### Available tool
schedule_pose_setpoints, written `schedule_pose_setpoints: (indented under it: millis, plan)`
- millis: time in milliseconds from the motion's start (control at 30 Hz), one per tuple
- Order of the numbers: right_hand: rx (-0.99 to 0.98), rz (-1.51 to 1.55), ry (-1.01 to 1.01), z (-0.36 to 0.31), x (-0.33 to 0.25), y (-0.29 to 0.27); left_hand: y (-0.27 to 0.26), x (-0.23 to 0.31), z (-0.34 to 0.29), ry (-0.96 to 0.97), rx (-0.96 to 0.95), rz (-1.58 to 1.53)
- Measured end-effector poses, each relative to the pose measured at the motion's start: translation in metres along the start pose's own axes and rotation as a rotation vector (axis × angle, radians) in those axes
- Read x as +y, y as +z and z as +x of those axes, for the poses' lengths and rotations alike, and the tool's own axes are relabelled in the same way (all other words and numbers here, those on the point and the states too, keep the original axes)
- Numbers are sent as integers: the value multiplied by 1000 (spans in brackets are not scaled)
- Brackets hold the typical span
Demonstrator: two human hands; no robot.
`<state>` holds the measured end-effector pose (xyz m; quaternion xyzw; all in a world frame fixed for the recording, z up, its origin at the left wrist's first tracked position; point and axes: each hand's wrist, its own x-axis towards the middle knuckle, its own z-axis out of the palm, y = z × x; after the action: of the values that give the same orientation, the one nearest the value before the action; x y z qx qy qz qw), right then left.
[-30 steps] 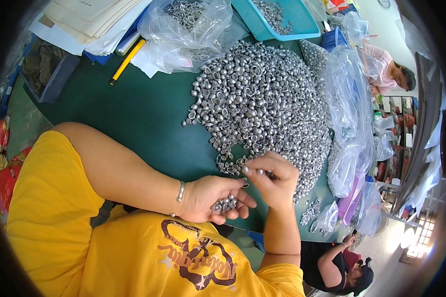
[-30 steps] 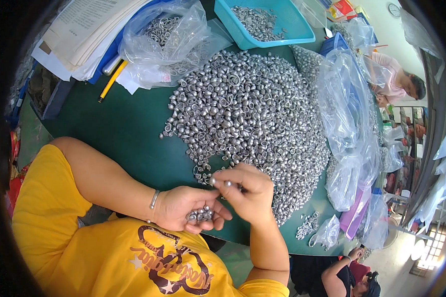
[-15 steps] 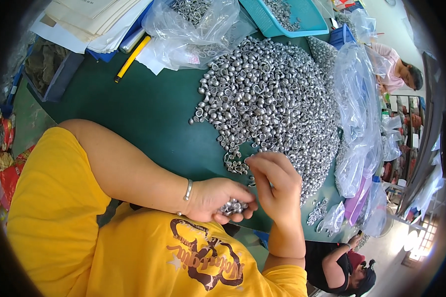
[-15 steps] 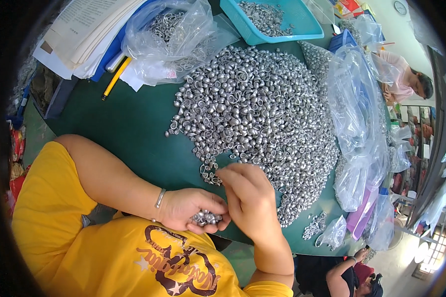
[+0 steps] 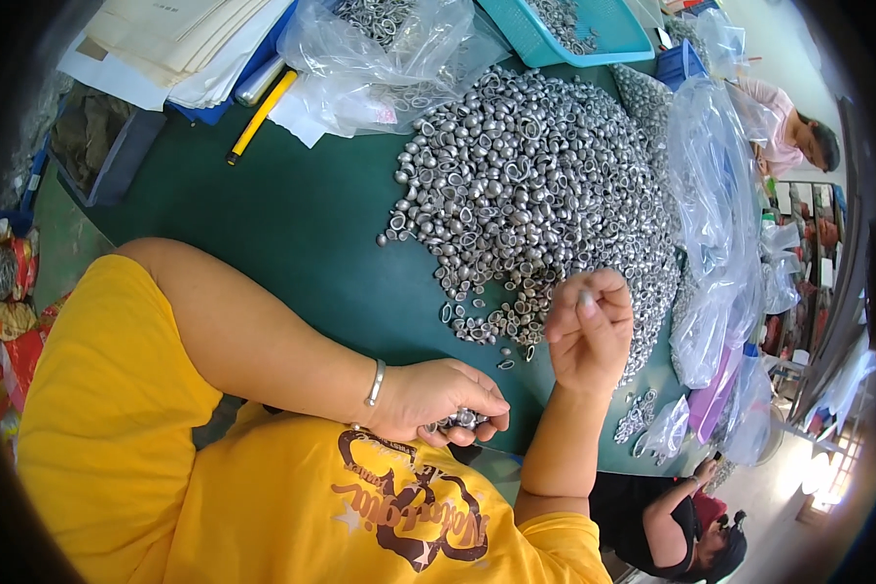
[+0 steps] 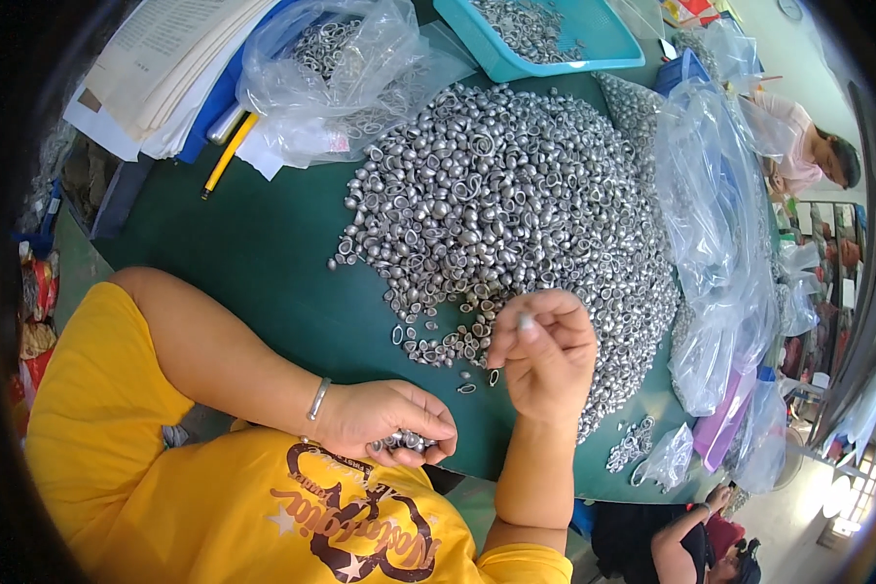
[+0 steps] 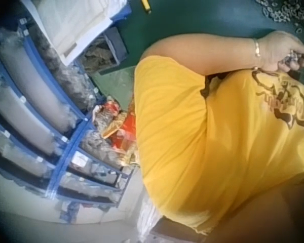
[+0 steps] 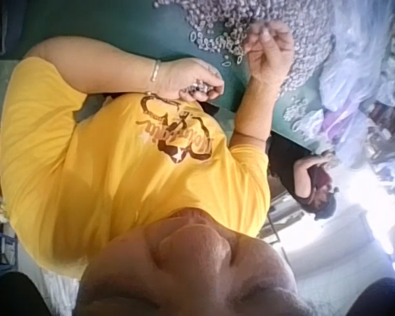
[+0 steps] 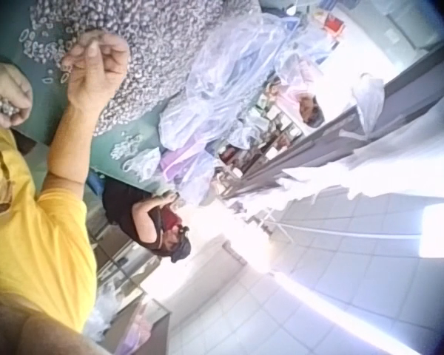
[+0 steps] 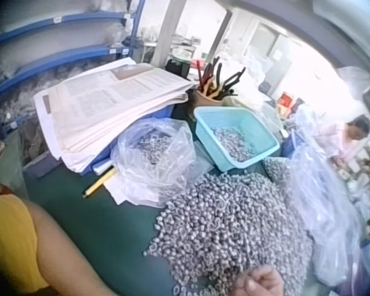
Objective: The person picks up individual small metal loop-shaped components from a large pile on a table and places them one by one into another pile to the side.
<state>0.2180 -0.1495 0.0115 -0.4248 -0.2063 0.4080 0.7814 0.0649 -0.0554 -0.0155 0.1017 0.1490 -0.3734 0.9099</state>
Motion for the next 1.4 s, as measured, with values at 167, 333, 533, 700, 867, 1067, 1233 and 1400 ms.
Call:
schedule_pose_setpoints:
  millis: [167, 333, 533, 700, 867, 1067, 1233, 1400]
  plan:
    - [-126, -499, 76, -7, -11, -3, 0, -1, 0, -20, -4, 5]
    - [-371, -1473, -75, -11, 3, 22, -2, 2, -1, -19, -4, -18]
    - [-171, -722, 67, -10, -5, -3, 0, 1, -3, -18, -21, -6]
    - [-57, 60, 124, -3, -14, -16, 3, 2, -2, -8, 14, 10]
    - [36, 366, 119, -6, -36, -13, -1, 4, -4, -8, -13, -19]
    - [-137, -1519, -160, -24, -18, -8, 2, 5, -3, -6, -4, -11]
    - [-12, -1688, -143, -28, -7, 5, 3, 5, -4, -6, 16, -6]
    - [45, -1133, -78, -28, -6, -10, 3, 6, -4, -17, 32, 0]
